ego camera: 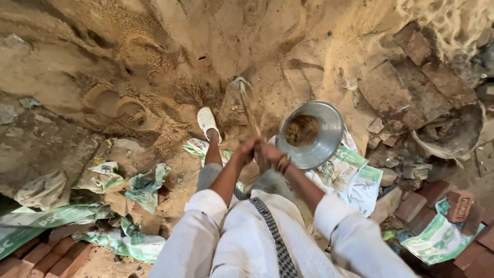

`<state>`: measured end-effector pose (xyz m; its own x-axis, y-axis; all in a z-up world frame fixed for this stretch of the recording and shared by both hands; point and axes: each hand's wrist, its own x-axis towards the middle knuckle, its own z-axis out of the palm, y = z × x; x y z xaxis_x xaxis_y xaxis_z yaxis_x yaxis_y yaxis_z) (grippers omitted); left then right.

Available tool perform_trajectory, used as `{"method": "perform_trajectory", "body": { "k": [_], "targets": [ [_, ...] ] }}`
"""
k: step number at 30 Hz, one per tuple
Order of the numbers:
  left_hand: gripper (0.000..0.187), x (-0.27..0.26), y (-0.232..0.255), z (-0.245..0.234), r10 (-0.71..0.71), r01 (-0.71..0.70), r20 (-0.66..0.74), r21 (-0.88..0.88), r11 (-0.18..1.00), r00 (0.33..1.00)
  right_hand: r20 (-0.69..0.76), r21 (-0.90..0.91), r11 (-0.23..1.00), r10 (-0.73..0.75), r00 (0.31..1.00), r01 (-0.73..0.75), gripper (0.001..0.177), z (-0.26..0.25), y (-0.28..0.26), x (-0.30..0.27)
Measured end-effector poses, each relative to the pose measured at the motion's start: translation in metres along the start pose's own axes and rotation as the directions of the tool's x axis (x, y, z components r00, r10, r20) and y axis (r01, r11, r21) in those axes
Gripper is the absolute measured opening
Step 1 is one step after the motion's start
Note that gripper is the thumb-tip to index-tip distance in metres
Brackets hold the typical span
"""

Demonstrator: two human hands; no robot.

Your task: The person digs sand from a sand pile using a long-handled hoe, scooping sand into a large metal basin. They lift the full basin, carry it up concrete stairs, empty the sand, then return to the pile and repeat the digging and filling before carrying the basin up the stairs again.

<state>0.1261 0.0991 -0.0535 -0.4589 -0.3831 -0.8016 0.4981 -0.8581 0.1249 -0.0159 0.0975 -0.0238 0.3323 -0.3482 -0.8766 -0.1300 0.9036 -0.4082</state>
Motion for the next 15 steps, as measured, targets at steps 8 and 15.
{"method": "perform_trajectory", "body": {
  "k": [8, 15],
  "targets": [
    [0.028, 0.059, -0.016, 0.084, -0.009, -0.001, -0.032, -0.312, 0.95, 0.999, -0.039, -0.353, 0.932, 0.076, 0.996, -0.085, 0.034, -0.049, -0.085, -0.249],
    [0.028, 0.167, -0.102, 0.087, -0.021, -0.011, -0.164, -0.189, 0.982, 0.986, -0.179, -0.796, 0.6, -0.355, 0.917, 0.077, 0.054, -0.171, 0.139, -0.461]
  ]
}}
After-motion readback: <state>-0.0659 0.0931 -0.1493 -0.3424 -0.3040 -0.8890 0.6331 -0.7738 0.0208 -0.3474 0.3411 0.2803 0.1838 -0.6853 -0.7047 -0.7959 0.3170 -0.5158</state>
